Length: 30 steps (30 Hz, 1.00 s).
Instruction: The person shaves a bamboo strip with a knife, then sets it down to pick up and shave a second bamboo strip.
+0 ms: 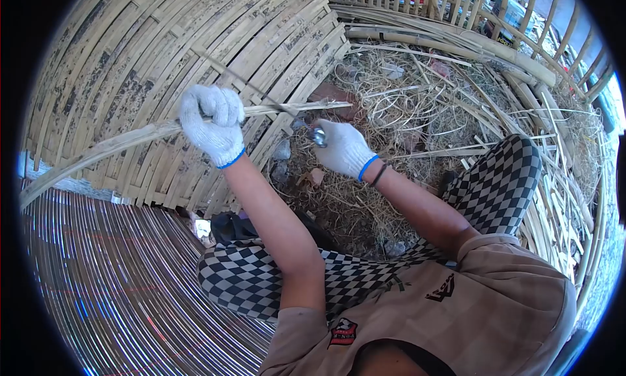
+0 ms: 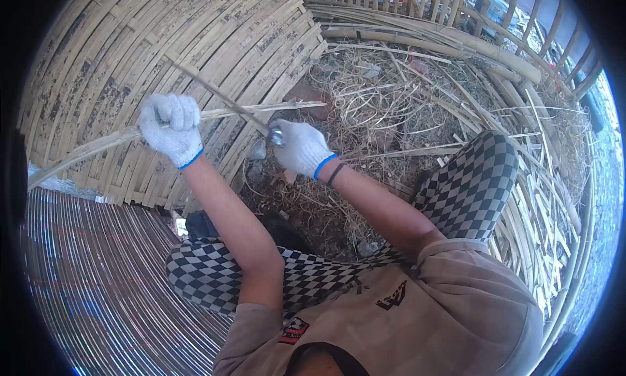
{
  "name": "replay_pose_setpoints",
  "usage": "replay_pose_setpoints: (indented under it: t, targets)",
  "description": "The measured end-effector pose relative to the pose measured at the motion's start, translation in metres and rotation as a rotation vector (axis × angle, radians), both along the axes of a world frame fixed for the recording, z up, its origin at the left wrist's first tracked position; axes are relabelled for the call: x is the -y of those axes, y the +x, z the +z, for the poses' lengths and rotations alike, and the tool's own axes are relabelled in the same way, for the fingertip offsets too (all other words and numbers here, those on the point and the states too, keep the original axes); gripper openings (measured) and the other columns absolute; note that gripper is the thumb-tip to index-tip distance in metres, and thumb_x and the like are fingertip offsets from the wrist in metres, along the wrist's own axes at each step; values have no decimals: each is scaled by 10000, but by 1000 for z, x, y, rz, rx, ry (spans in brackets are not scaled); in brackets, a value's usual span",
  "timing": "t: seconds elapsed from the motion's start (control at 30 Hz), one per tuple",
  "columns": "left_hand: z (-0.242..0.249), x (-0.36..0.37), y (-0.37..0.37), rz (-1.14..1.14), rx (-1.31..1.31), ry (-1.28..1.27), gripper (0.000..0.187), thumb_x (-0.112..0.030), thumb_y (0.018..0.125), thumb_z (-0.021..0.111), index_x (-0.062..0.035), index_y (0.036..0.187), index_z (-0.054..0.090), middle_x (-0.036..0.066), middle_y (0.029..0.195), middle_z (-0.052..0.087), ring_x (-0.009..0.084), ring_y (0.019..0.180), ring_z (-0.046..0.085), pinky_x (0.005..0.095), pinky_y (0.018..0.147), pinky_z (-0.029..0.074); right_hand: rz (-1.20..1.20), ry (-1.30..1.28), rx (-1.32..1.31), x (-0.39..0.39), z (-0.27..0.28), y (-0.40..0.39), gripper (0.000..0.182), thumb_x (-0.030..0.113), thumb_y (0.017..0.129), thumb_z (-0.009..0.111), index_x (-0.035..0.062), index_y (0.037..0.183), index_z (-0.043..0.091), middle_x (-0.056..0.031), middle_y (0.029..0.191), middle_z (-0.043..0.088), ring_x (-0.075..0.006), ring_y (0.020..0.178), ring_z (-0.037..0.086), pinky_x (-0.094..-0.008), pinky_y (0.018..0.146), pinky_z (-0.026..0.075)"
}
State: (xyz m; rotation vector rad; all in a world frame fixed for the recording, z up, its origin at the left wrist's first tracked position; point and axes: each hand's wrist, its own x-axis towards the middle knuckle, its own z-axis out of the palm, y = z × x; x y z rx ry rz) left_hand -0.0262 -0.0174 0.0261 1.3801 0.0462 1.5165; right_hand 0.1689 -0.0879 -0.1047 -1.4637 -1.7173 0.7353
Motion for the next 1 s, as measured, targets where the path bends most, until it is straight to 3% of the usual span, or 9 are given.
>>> replay_pose_setpoints:
  t: [0.13,0.27,0.3,0.53,0.57,0.7,0.8,0.9,1.0]
  targets:
    - [5,6,7,38,-32,-12,449,-312,1063,354,-114,660,379,30,453,336,152,363,252,333,349,224,13,-60,-27,1,3,-4,337,161,809,635,22,1115,644,-260,861,703,-457,863,682,-510,784,551]
    - [-8,2,2,-71,-42,44,427,-339,1058,425,-109,700,390,22,479,340,147,387,272,328,363,221,-94,-323,69,-45,-134,46,304,180,784,645,-7,1023,658,-277,920,703,-449,942,682,-503,825,547]
    - [-5,1,4,-127,-51,63,422,-352,1056,455,-109,716,394,21,493,347,146,396,281,327,369,222,-137,-317,112,-45,-128,47,309,192,790,643,2,1032,661,-272,959,705,-444,968,680,-498,844,547]
    - [26,33,35,543,170,111,302,-206,999,549,-113,753,401,-8,558,328,100,436,240,290,413,160,-232,-282,141,-36,-131,52,325,209,767,656,-30,987,669,-291,1000,700,-447,1003,671,-496,886,537]
    - [33,42,27,470,80,110,464,-383,1015,566,-133,690,349,-29,556,297,87,448,236,278,419,204,-220,-301,117,-35,-130,51,325,207,768,655,-32,988,668,-292,1000,699,-446,1004,671,-494,889,536]
    - [50,59,60,770,208,156,453,-341,1048,521,-164,678,328,-41,544,275,69,409,218,253,357,177,-187,-279,104,-31,-123,44,320,204,775,646,-39,982,667,-298,1004,696,-446,1006,671,-486,889,534]
    - [44,44,42,405,148,292,416,-325,1047,530,-181,690,372,-40,542,300,68,389,225,256,312,158,-141,-435,110,-32,-116,45,358,227,807,654,32,1107,669,-248,1155,690,-412,1115,652,-472,943,528]
    - [45,46,53,576,155,228,376,-330,1045,531,-196,710,424,-42,541,334,66,378,254,252,280,153,-124,-326,77,-28,-94,35,317,219,811,635,-15,1022,666,-281,1033,696,-441,1028,669,-484,890,537]
    - [43,33,38,386,126,236,323,-304,1051,514,-212,746,461,-45,540,363,63,377,264,250,277,189,-68,-125,37,-10,-18,22,239,188,821,625,16,985,651,-254,862,695,-442,871,688,-495,768,552]
